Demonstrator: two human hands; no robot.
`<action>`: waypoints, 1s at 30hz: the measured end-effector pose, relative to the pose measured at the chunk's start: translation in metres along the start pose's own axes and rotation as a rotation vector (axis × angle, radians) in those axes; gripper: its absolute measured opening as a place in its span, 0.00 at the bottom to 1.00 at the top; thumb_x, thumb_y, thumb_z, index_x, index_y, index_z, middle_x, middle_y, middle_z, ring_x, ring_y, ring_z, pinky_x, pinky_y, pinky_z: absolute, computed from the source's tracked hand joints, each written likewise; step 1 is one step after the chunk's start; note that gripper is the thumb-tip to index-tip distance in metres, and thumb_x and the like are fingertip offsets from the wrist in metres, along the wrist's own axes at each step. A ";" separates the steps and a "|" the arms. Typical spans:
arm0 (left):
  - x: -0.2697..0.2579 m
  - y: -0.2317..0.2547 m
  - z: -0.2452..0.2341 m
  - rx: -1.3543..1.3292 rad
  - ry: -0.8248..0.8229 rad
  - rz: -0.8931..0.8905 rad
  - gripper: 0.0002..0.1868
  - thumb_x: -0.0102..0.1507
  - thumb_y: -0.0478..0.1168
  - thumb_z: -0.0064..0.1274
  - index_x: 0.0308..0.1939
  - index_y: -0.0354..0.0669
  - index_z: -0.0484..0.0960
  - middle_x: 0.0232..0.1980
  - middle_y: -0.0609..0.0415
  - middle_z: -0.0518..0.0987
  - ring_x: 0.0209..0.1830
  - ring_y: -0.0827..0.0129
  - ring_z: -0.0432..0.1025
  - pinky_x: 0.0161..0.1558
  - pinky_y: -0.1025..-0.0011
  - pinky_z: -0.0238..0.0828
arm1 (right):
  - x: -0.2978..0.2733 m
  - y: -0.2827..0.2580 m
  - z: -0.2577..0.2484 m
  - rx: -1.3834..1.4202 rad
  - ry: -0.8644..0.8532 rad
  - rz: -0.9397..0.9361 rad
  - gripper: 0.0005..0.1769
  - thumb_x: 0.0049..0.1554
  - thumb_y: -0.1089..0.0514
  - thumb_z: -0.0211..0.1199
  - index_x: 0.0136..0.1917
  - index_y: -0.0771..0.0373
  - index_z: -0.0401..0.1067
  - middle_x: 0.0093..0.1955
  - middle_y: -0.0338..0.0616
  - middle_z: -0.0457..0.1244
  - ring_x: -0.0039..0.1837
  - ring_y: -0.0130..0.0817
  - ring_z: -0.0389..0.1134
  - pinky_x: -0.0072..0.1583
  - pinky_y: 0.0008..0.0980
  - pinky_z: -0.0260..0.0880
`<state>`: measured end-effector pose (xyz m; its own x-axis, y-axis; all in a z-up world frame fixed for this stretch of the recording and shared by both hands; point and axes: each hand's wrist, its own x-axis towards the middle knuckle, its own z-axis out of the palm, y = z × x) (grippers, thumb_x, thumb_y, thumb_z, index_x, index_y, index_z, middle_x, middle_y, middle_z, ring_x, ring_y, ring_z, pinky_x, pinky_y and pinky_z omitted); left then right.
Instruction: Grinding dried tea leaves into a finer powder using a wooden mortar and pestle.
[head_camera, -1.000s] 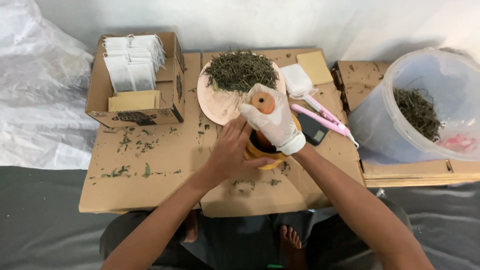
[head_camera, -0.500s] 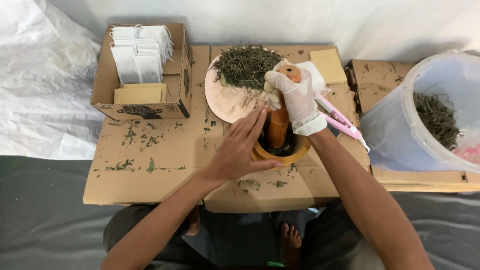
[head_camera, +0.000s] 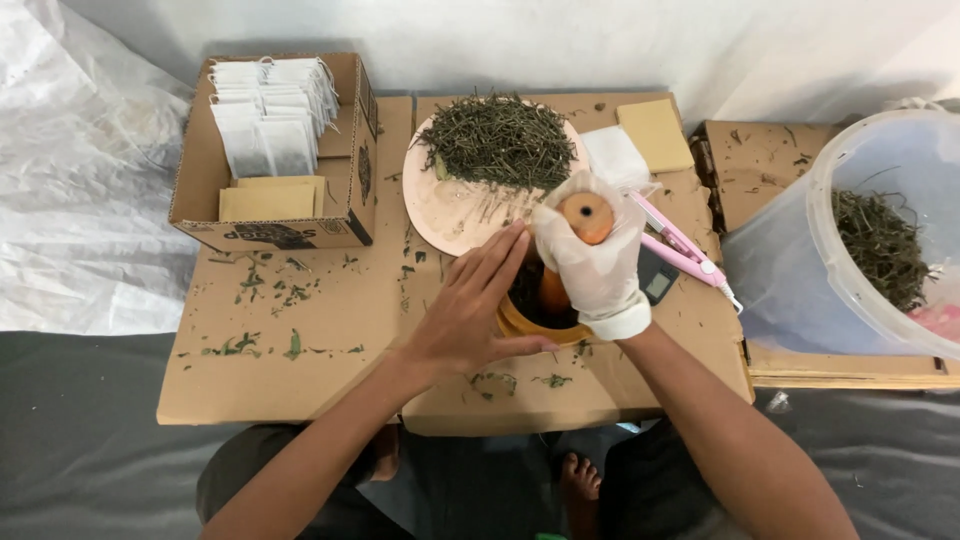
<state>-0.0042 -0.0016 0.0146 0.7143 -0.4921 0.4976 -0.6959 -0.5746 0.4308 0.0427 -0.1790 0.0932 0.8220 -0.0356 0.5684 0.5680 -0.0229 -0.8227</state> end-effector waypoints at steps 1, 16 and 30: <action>0.001 -0.001 0.000 0.001 -0.002 -0.001 0.69 0.59 0.76 0.66 0.90 0.40 0.52 0.91 0.43 0.53 0.91 0.53 0.51 0.84 0.58 0.46 | 0.000 0.001 0.005 0.002 0.001 0.002 0.05 0.58 0.68 0.72 0.41 0.67 0.78 0.25 0.46 0.64 0.27 0.27 0.65 0.33 0.23 0.65; -0.006 -0.013 0.008 -0.117 0.027 -0.013 0.67 0.54 0.71 0.75 0.86 0.37 0.63 0.87 0.40 0.62 0.89 0.51 0.54 0.82 0.58 0.46 | 0.000 -0.009 0.004 0.306 -0.304 0.111 0.09 0.49 0.72 0.76 0.35 0.66 0.77 0.24 0.47 0.66 0.26 0.26 0.66 0.30 0.21 0.66; 0.002 0.002 0.002 -0.033 0.088 0.029 0.67 0.57 0.75 0.69 0.86 0.36 0.61 0.88 0.42 0.61 0.89 0.53 0.57 0.81 0.60 0.51 | 0.028 -0.028 -0.021 0.164 -0.238 0.221 0.08 0.60 0.67 0.73 0.40 0.67 0.77 0.26 0.48 0.64 0.27 0.31 0.66 0.39 0.25 0.71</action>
<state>-0.0044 -0.0045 0.0151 0.6855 -0.4481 0.5739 -0.7194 -0.5380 0.4392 0.0486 -0.2005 0.1318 0.9016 0.2120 0.3771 0.3588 0.1205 -0.9256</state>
